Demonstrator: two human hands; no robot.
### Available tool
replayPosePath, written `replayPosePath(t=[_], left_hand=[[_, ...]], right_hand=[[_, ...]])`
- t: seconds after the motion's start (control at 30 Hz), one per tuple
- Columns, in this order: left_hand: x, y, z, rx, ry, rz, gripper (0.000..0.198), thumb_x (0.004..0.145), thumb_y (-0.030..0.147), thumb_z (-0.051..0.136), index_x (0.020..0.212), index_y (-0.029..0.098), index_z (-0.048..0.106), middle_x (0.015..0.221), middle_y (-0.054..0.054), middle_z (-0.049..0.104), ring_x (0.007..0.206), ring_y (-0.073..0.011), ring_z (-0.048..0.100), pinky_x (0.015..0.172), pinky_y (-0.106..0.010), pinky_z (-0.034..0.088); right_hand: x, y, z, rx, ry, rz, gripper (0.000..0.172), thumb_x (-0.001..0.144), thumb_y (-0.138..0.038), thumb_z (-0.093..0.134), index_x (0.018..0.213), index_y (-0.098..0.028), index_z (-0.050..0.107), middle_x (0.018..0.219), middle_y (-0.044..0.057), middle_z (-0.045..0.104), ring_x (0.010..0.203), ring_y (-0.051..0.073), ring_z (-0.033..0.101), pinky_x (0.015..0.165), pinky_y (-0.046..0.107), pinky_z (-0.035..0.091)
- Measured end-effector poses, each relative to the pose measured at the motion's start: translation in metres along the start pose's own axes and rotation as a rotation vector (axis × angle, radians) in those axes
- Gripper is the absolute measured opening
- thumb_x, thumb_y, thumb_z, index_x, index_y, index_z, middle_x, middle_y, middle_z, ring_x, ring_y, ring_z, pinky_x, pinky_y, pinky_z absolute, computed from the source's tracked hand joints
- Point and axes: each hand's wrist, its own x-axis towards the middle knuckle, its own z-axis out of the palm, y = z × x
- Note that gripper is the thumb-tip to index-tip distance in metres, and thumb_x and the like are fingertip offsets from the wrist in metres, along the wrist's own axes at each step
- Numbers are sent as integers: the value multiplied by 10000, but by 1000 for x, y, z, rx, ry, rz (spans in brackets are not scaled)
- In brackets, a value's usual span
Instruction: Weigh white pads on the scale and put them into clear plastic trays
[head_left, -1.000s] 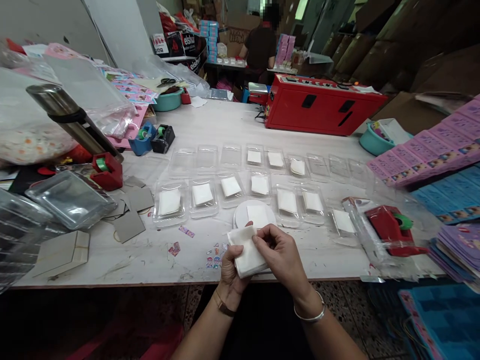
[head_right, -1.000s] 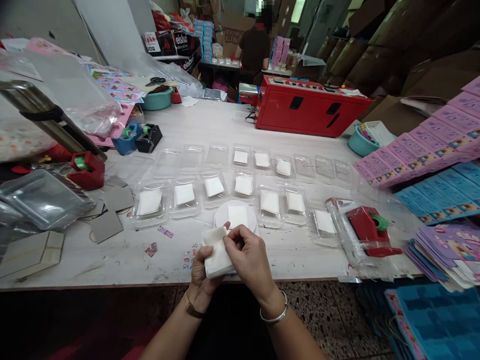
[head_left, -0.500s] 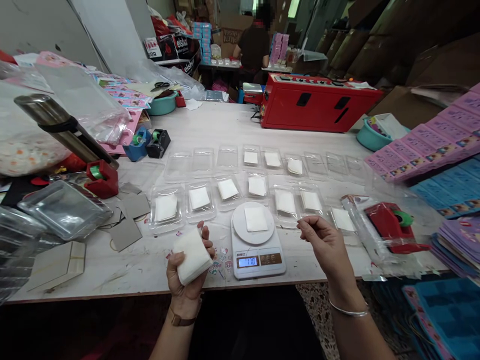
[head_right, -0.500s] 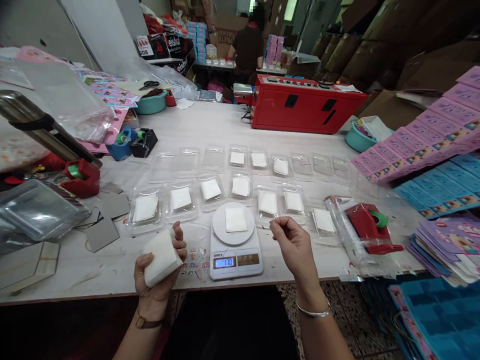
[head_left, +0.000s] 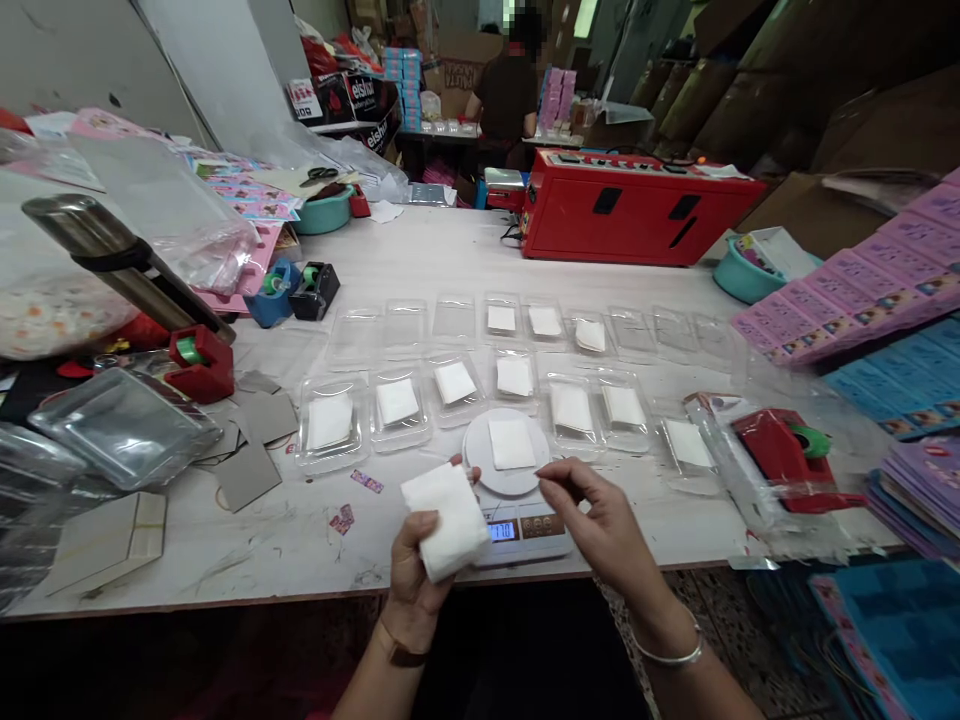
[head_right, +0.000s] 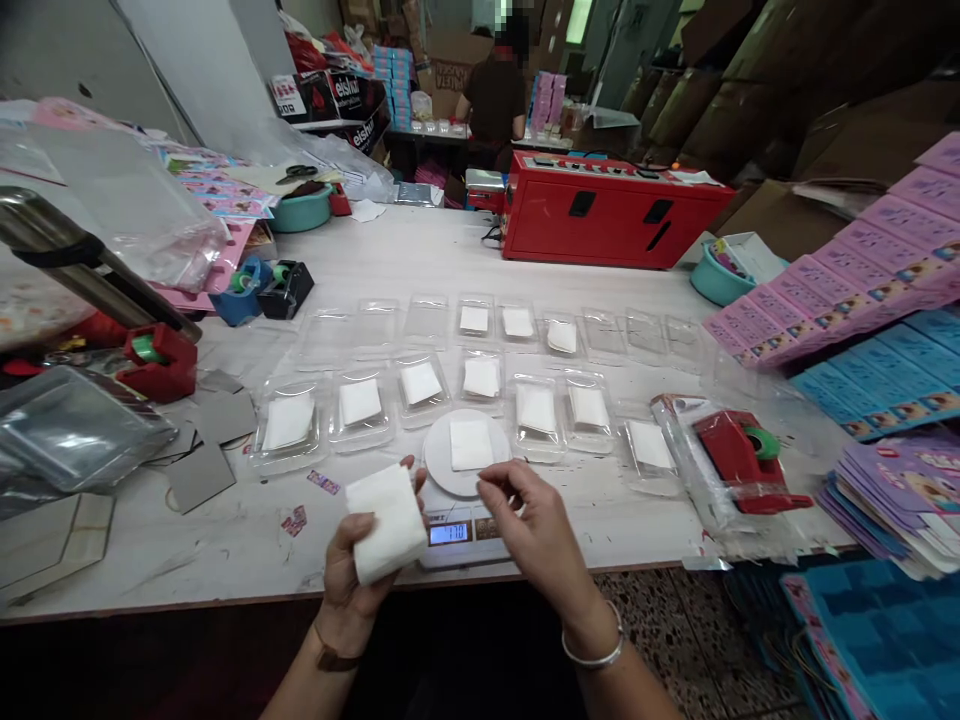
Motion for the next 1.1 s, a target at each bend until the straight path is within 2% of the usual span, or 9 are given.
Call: replayPosePath(t=[0.17, 0.27, 0.37, 0.5, 0.67, 0.77, 0.97, 1.1], left_hand=[[2, -33, 8, 58, 13, -53, 863, 632, 228, 660, 1449, 181, 387, 1137, -107, 712, 1063, -324, 632, 911, -432, 507], [0, -40, 11, 96, -47, -84, 855, 636, 229, 688, 1441, 185, 401, 1209, -125, 677, 1130, -351, 596, 945, -450, 483], [-2, -40, 14, 143, -65, -86, 854, 627, 215, 722, 1424, 179, 417, 1204, -131, 675, 1147, -354, 584, 958, -439, 472], [-3, -40, 17, 188, -41, -74, 875, 633, 205, 728, 1439, 176, 388, 1171, -124, 686, 1118, -344, 598, 940, -424, 477], [-1, -43, 16, 189, -19, -70, 885, 622, 205, 725, 1439, 171, 385, 1160, -119, 684, 1085, -328, 608, 911, -407, 483], [0, -44, 15, 166, -11, -76, 885, 612, 208, 729, 1432, 177, 396, 1144, -111, 684, 1048, -308, 615, 872, -381, 490], [1, -44, 19, 157, 22, -53, 851, 590, 202, 744, 1390, 179, 456, 1007, -68, 695, 899, -232, 621, 798, -321, 486], [0, -46, 19, 164, 34, -33, 844, 594, 205, 746, 1389, 188, 464, 990, -58, 694, 886, -223, 616, 789, -313, 480]], right_hand=[[-6, -10, 18, -16, -84, -18, 193, 937, -331, 538, 1018, -208, 662, 877, 39, 627, 720, 144, 559, 636, 260, 462], [-6, -7, 17, 12, -124, -30, 243, 939, -320, 538, 1139, -225, 638, 925, 44, 621, 775, 151, 574, 665, 265, 479], [-5, -7, 14, 15, -135, -44, 192, 931, -304, 557, 1073, -229, 663, 904, 30, 612, 773, 143, 571, 669, 256, 482], [-7, -12, 14, -56, -84, -116, 119, 938, -261, 552, 914, -212, 658, 818, 19, 608, 740, 143, 567, 663, 261, 470], [-10, -10, 19, -273, 22, -338, 130, 946, -184, 529, 1001, -211, 644, 813, 38, 625, 771, 172, 576, 686, 301, 464], [-10, -7, 20, -366, 45, -415, 164, 944, -161, 523, 1032, -216, 649, 817, 47, 640, 758, 178, 581, 675, 307, 466], [-10, -8, 21, -402, 117, -469, 127, 918, -127, 537, 893, -199, 638, 766, 39, 649, 717, 174, 590, 656, 305, 465], [-9, -12, 21, -379, 132, -462, 128, 917, -107, 528, 845, -195, 586, 734, 29, 614, 688, 164, 556, 630, 296, 456]])
